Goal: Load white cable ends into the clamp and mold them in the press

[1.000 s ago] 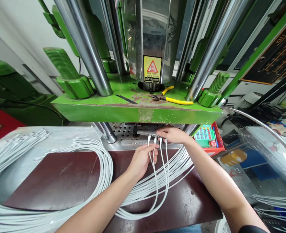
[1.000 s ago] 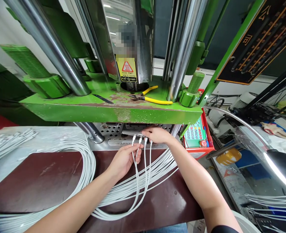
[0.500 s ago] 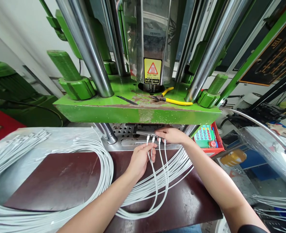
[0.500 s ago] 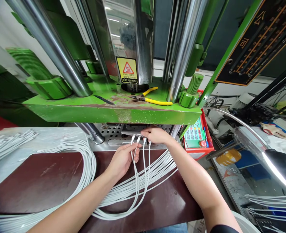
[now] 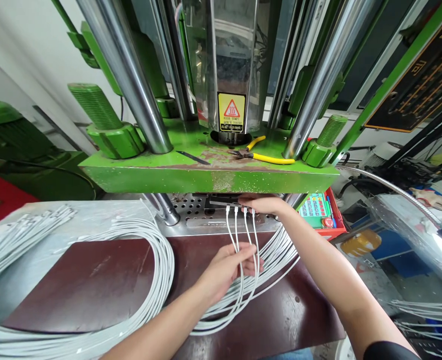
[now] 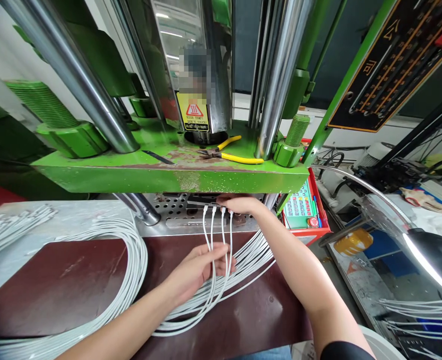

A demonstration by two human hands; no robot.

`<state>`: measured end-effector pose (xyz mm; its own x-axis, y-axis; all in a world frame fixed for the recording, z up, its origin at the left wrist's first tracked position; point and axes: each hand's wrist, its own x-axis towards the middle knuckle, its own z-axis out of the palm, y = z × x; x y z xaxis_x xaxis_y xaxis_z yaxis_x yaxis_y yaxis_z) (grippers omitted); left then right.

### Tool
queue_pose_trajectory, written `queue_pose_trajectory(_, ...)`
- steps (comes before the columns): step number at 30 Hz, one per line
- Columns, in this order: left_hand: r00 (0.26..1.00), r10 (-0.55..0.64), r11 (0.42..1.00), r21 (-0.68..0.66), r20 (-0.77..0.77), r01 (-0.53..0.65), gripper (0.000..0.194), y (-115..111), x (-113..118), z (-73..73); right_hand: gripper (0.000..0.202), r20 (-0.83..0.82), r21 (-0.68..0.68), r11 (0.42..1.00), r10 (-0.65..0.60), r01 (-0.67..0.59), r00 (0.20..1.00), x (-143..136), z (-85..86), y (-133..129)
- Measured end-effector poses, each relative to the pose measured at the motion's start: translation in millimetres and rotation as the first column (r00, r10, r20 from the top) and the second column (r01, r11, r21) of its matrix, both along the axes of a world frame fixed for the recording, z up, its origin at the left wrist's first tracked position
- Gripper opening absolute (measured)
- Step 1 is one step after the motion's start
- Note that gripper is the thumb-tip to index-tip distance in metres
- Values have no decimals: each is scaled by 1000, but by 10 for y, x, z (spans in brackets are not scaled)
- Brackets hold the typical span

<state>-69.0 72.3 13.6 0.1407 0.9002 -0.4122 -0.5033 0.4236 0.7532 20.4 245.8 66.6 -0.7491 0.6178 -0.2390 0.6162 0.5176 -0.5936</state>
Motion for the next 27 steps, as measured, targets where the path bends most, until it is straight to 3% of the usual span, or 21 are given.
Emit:
queue_pose_trajectory(3, 998, -44, 999, -24, 46, 45, 20, -123, 40, -15, 34, -9, -21, 999, 32, -32, 999, -20, -61, 73)
queue_pose_trajectory(7, 984, -41, 998, -32, 172, 47, 28, -132, 33, -9, 33, -10, -34, 998, 58, -59, 998, -43, -109, 112)
queue_pose_trajectory(11, 996, -33, 999, 19, 88, 32, 24, -99, 50, -25, 31, -7, -38, 997, 61, -62, 998, -56, -74, 95)
queue_pose_trajectory(15, 991, 25, 1000, -6, 128, -24, 23, -109, 44, -47, 30, -20, -35, 998, 42, -43, 999, -44, 8, 63)
queue_pose_trajectory(21, 990, -72, 994, 86, 123, 62, 27, -101, -8, -56, 31, -21, -53, 996, 69, -70, 997, -55, 67, 42)
queue_pose_trajectory(27, 996, -70, 994, 86, 46, 66, 23, -20, -69, -60, 38, -38, -15, 1000, 1, -1, 999, -63, 19, 81)
